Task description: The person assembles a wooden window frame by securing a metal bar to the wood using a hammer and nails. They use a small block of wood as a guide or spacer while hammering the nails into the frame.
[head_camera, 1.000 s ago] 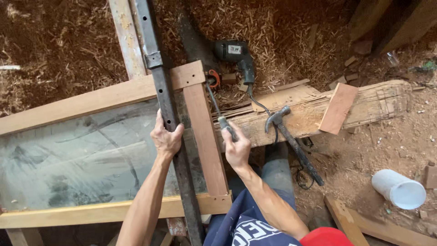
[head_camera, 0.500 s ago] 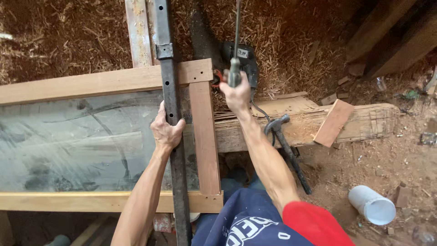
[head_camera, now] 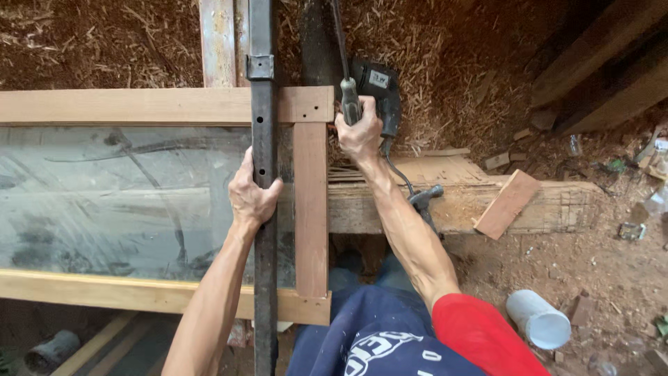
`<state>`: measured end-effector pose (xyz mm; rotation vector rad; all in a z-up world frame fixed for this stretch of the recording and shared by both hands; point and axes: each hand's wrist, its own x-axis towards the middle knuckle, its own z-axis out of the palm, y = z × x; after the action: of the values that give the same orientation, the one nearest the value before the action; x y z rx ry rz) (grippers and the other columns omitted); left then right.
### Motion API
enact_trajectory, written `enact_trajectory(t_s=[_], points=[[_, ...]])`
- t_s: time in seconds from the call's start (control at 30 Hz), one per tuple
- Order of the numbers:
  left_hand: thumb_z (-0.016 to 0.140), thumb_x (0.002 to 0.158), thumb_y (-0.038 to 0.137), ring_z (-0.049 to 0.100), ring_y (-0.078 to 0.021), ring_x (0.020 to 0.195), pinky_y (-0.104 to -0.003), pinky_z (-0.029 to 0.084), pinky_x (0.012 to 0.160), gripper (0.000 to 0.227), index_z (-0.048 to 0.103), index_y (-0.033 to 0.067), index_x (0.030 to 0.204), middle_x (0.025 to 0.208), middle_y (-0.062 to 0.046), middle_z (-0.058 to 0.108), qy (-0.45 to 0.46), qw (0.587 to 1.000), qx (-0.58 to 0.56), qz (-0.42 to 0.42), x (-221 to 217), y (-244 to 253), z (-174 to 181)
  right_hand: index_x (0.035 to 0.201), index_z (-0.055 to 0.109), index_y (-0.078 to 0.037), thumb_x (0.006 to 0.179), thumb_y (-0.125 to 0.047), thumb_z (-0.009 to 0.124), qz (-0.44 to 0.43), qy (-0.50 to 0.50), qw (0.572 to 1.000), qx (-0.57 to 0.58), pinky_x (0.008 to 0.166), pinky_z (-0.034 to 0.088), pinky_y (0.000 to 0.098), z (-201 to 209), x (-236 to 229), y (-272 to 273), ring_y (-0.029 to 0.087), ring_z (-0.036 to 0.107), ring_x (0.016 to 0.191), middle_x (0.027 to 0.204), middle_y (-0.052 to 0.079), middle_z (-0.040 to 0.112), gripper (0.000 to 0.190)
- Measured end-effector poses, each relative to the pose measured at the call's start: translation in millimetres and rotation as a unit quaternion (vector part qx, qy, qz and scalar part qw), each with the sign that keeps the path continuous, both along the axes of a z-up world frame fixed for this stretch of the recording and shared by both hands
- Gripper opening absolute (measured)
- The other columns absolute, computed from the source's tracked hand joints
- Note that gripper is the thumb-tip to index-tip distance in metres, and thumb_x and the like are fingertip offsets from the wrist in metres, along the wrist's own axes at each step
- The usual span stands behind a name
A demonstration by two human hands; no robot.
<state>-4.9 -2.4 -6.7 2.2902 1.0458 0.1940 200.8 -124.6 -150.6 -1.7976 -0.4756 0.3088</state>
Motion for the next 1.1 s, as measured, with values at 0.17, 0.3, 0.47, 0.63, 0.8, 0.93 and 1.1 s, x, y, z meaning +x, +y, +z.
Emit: enact_trajectory(t_s=[0.17,0.3,0.47,0.63,0.8,0.93,1.1], points=[[0.078,0.073,0.019,0.073,-0.0344,0.099,-0.041,0.058,0.088,0.077,0.052,0.0054,0.145,0.113,-0.021,0.073,-0.016,1.0,-0.016,0.013,3,0,5,0.104,0.049,-0.004,0.095,-0.011,0.069,-0.013,0.016,0.999,-0.039,0.043,0.053,0.0303,3,-8,-22,0.015,0.059,0.056,0.077,0.008,0.061,0.023],[0.078,0.074,0.019,0.073,-0.0344,0.098,-0.041,0.058,0.088,0.076,0.053,0.0054,0.145,0.113,-0.021,0.073,0.002,1.0,-0.019,0.017,2,-1,6,0.115,0.051,-0.001,0.099,-0.007,0.067,0.018,-0.06,0.994,0.085,0.063,0.067,0.0327,-6,11,-18,0.017,0.072,0.085,0.1,0.016,0.072,0.023],[0.076,0.076,0.019,0.074,-0.0307,0.1,-0.039,0.059,0.09,0.076,0.05,0.0031,0.146,0.116,-0.02,0.073,-0.011,1.0,-0.023,0.002,5,0,7,0.107,0.048,-0.001,0.093,-0.007,0.065,0.076,-0.08,0.994,0.025,0.042,0.05,0.0277,-8,28,3,0.013,0.059,0.052,0.09,0.017,0.073,0.023],[0.077,0.075,0.019,0.074,-0.0308,0.098,-0.039,0.059,0.089,0.078,0.05,0.0022,0.147,0.114,-0.02,0.073,0.014,0.999,-0.024,0.018,3,1,3,0.108,0.048,-0.002,0.092,-0.002,0.061,0.12,-0.008,0.992,0.029,0.044,0.051,0.0295,15,44,3,0.014,0.059,0.052,0.079,0.01,0.066,0.021],[0.079,0.073,0.02,0.074,-0.0314,0.098,-0.039,0.058,0.088,0.08,0.051,0.0021,0.146,0.115,-0.021,0.072,0.005,1.0,-0.013,0.017,3,0,5,0.095,0.046,-0.004,0.085,-0.002,0.062,-0.049,0.274,0.949,0.15,0.048,0.063,0.0333,53,39,-18,0.017,0.065,0.057,0.079,0.01,0.057,0.019],[0.077,0.074,0.019,0.074,-0.0307,0.099,-0.039,0.058,0.089,0.077,0.052,0.0033,0.146,0.115,-0.02,0.073,0.005,1.0,-0.022,0.02,5,0,6,0.094,0.054,-0.008,0.091,-0.022,0.064,-0.087,0.377,0.922,-0.005,0.044,0.057,0.0276,76,2,-49,0.013,0.06,0.049,0.075,0.009,0.067,0.017],[0.077,0.076,0.018,0.074,-0.0314,0.101,-0.04,0.058,0.09,0.075,0.053,0.003,0.145,0.117,-0.02,0.073,-0.022,1.0,-0.009,0.005,4,-2,9,0.105,0.058,-0.004,0.103,-0.031,0.055,-0.031,0.424,0.905,0.002,0.038,0.042,0.0239,114,-71,-95,0.008,0.053,0.046,0.071,0.002,0.059,0.028]])
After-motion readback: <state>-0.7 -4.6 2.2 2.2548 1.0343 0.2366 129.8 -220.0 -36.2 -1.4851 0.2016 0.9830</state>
